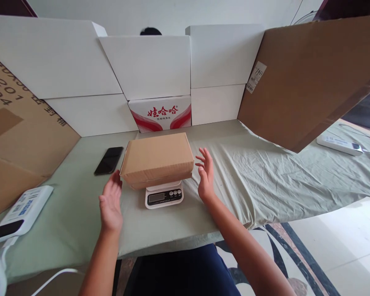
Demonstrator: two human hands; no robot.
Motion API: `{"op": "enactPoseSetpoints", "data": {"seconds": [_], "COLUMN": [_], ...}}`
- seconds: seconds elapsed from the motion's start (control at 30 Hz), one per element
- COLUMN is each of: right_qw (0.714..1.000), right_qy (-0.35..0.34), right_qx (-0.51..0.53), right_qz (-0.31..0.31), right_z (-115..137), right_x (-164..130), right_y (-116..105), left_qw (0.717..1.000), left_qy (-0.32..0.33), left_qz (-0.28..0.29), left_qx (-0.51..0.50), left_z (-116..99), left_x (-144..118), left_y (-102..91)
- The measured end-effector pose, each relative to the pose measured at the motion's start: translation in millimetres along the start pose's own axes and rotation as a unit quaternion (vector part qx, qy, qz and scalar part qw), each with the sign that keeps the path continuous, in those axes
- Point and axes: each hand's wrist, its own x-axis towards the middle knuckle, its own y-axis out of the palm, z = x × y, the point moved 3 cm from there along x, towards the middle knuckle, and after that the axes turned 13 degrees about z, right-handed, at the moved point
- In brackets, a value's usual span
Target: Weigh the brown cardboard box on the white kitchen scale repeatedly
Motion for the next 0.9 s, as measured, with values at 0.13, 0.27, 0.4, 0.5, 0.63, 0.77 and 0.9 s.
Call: {"op": "enactPoseSetpoints", "data": {"seconds": [0.13,0.27,0.4,0.5,0.63,0.77,0.9], "right_qw": [0.996,0.990,0.989,0.988,0.990,0.995,0.996], "right_qy": [-0.012,-0.028,-0.037,-0.040,-0.045,-0.040,-0.034], "right_qx": [-0.027,-0.048,-0.059,-0.068,-0.064,-0.036,-0.025], "right_qz": [0.081,0.127,0.130,0.132,0.119,0.086,0.082], "right_z": [1,0,1,4,5,3,1], "right_x": [-4,-8,-9,-9,-9,-8,-8], "right_y": [7,12,12,12,12,10,10], "left_qw": [0.998,0.995,0.996,0.996,0.997,0.998,0.997], "left_qy": [-0.059,-0.089,-0.087,-0.084,-0.076,-0.062,-0.070], "left_qz": [0.020,0.028,0.027,0.031,0.027,0.021,0.023], "left_qx": [-0.010,-0.019,-0.016,-0.013,-0.005,0.000,0.000], "left_z": [12,21,21,19,17,17,16], "left_x": [-3,-5,-4,-3,-3,-3,-3], "left_y": [0.6,2.0,2.0,1.9,0.7,-0.8,-0.1]}}
